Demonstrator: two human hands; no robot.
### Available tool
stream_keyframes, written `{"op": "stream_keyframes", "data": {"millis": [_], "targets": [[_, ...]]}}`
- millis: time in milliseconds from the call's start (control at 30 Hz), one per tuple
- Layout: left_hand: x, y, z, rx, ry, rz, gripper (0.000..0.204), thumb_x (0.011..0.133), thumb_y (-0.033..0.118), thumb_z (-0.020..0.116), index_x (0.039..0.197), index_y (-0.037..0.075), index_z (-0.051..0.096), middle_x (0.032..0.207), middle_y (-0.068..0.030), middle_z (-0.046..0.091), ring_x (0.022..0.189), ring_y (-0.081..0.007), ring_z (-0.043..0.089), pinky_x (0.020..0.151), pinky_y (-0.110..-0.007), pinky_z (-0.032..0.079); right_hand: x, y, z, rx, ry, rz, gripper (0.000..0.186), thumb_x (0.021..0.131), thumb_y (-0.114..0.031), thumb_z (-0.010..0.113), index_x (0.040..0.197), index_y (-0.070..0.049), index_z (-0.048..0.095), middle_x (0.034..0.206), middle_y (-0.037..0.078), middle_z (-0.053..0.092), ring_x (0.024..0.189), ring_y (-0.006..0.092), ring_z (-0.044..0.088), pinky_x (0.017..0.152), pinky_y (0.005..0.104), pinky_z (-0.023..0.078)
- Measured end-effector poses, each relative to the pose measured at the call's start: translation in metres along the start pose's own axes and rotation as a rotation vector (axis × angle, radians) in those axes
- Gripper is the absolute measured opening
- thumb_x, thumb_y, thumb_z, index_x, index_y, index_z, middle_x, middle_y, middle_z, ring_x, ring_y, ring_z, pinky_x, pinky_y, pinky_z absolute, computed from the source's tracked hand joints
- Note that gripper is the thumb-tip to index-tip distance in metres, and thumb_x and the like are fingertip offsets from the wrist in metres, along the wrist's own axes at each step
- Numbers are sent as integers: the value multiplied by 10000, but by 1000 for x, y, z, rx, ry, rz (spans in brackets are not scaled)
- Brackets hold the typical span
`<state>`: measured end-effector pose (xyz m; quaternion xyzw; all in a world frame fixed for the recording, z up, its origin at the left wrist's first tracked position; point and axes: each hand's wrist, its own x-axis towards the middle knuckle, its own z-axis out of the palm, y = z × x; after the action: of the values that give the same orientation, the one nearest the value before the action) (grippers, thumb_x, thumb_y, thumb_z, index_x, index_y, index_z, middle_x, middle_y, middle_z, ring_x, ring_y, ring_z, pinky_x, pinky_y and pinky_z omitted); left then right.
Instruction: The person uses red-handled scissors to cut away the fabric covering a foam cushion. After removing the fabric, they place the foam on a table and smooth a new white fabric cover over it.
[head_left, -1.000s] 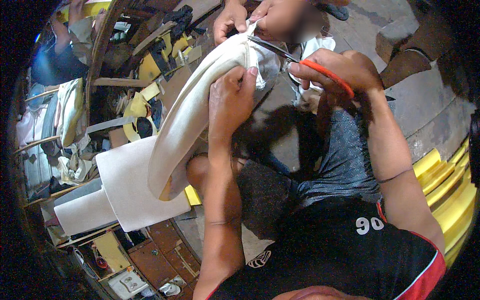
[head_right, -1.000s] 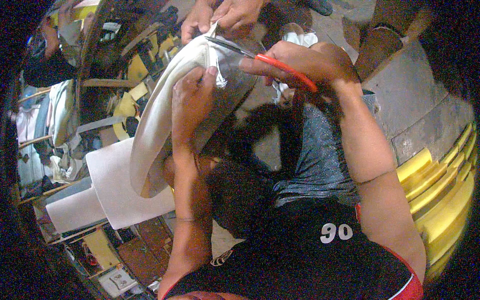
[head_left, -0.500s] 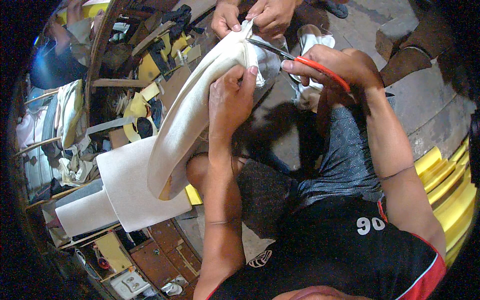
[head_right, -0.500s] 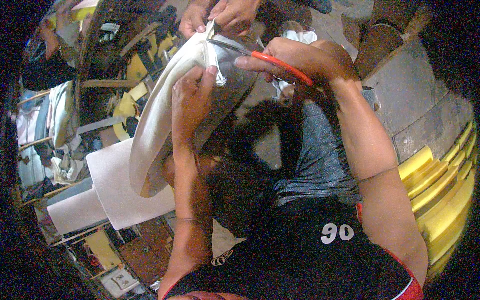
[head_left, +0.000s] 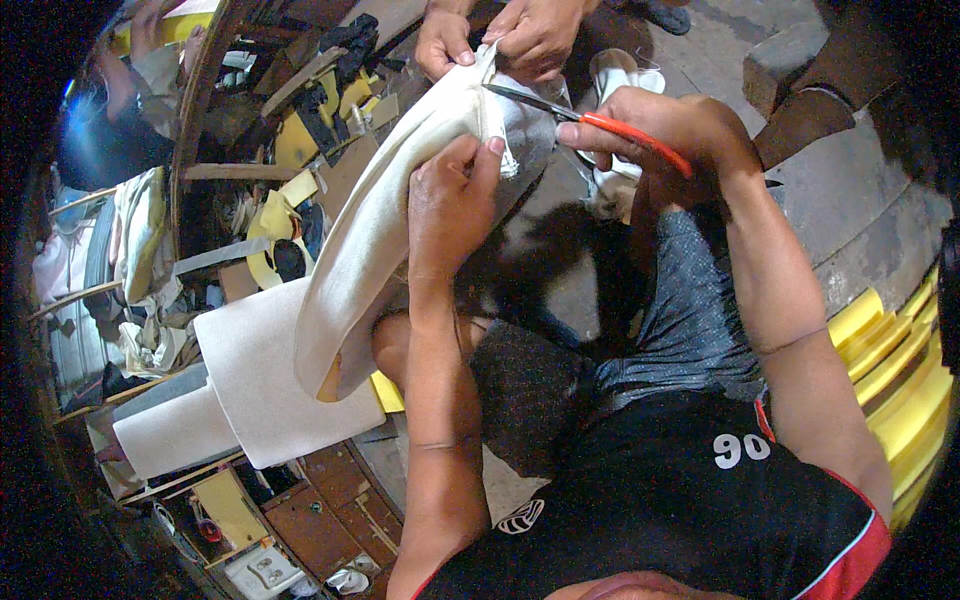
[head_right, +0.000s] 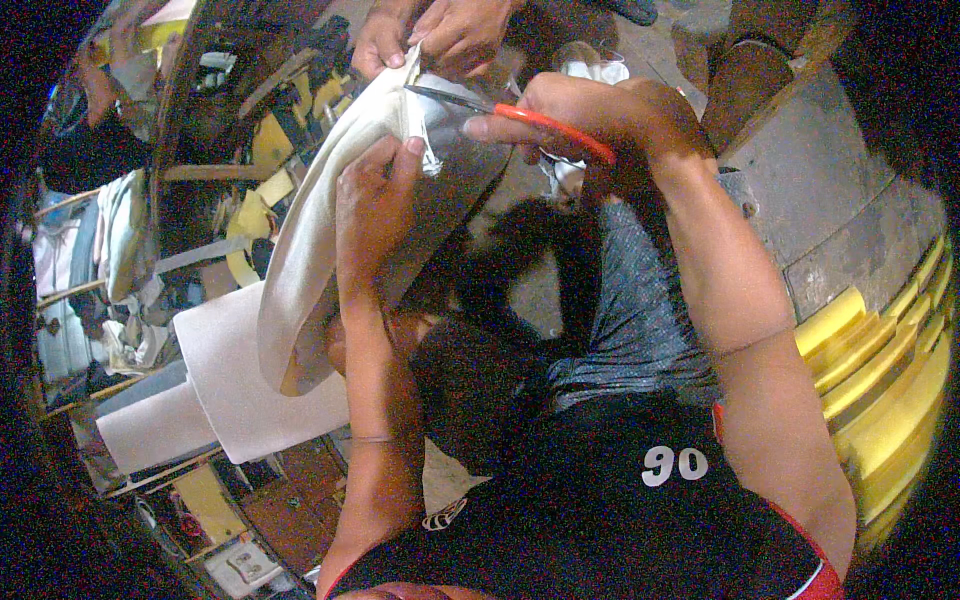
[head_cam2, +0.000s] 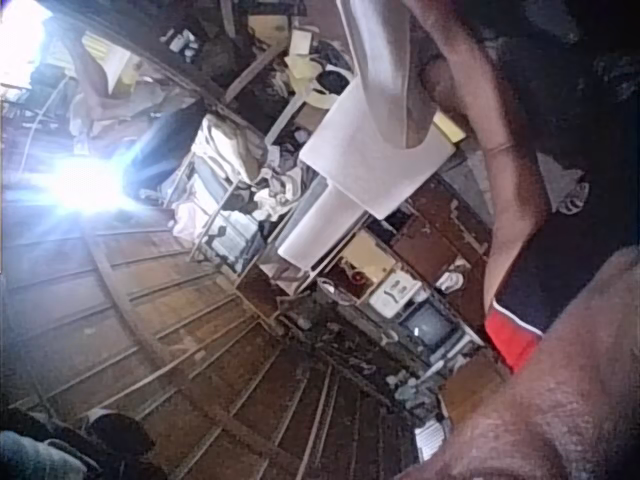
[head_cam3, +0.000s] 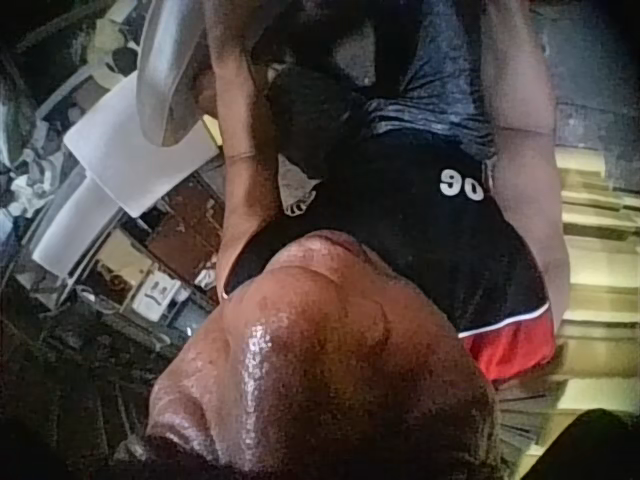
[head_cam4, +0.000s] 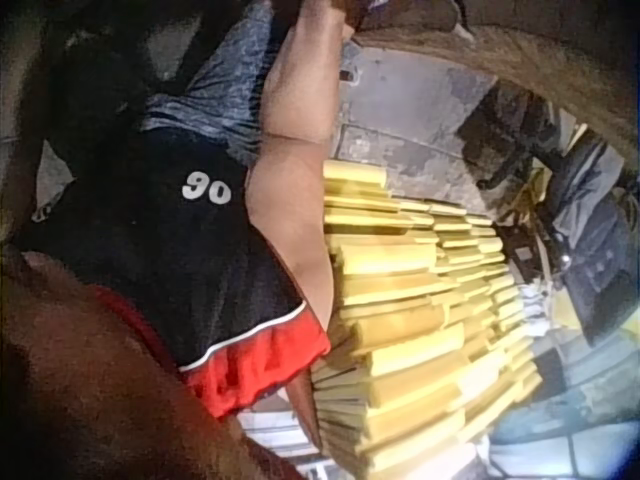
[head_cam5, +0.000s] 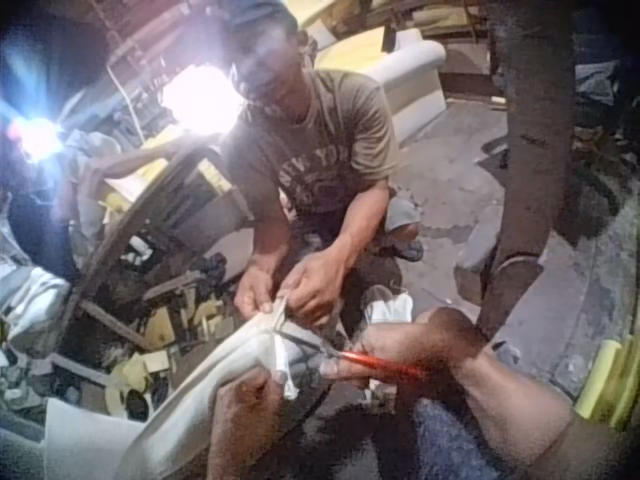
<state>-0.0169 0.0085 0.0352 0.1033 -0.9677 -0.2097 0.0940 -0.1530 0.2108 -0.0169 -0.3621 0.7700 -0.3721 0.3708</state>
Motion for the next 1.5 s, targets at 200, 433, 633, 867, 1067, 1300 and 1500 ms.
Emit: {"op": "stream_keyframes", "data": {"millis": [200,433,633,867,1067,1300,1500], "targets": [[-2,-4,-2,22,10,19,381,959,307,582,721,13,541,624,-223,539,606,-428,547,597,-485,419,-20,-24,-2,-86,35,18,733,927,-687,456,729,-12,661,561,82,486,553,201,480,589,372,445],[-4,-4,0,16,-4,19,382,960,309,585,715,21,533,625,-214,547,623,-432,566,594,-474,437,-1,-12,-1,-4,-44,-33,750,946,-673,439,660,-4,620,534,61,427,552,160,429,559,355,419],[-6,-4,0,6,-23,24,377,953,311,597,719,21,539,628,-213,551,621,-421,572,591,-466,441,5,-1,1,-5,-31,-84,754,948,-667,442,703,16,645,537,60,453,548,163,432,564,365,424],[-14,-2,-8,37,-94,-41,380,950,311,604,715,20,533,618,-209,537,593,-401,552,584,-454,432,6,4,0,-76,-37,-110,737,944,-678,435,775,-1,671,529,80,461,527,173,468,532,367,410],[-17,-1,-10,35,-116,-52,380,952,313,606,717,23,533,606,-205,524,580,-399,538,574,-463,420,2,-1,1,0,-71,-44,738,937,-690,438,761,-13,671,537,56,460,522,166,443,520,359,396],[-18,-2,-7,16,-90,-3,377,948,307,616,714,25,526,601,-207,533,585,-417,545,570,-466,425,8,1,-1,-34,-17,-85,753,929,-700,446,678,-14,629,533,42,473,530,152,460,515,348,388],[-21,-7,-6,33,-81,63,376,942,308,623,716,23,527,617,-214,544,594,-416,558,577,-464,430,21,9,-5,-69,-1,-88,793,816,-795,524,693,-31,695,601,47,584,557,159,542,524,335,431]]}}
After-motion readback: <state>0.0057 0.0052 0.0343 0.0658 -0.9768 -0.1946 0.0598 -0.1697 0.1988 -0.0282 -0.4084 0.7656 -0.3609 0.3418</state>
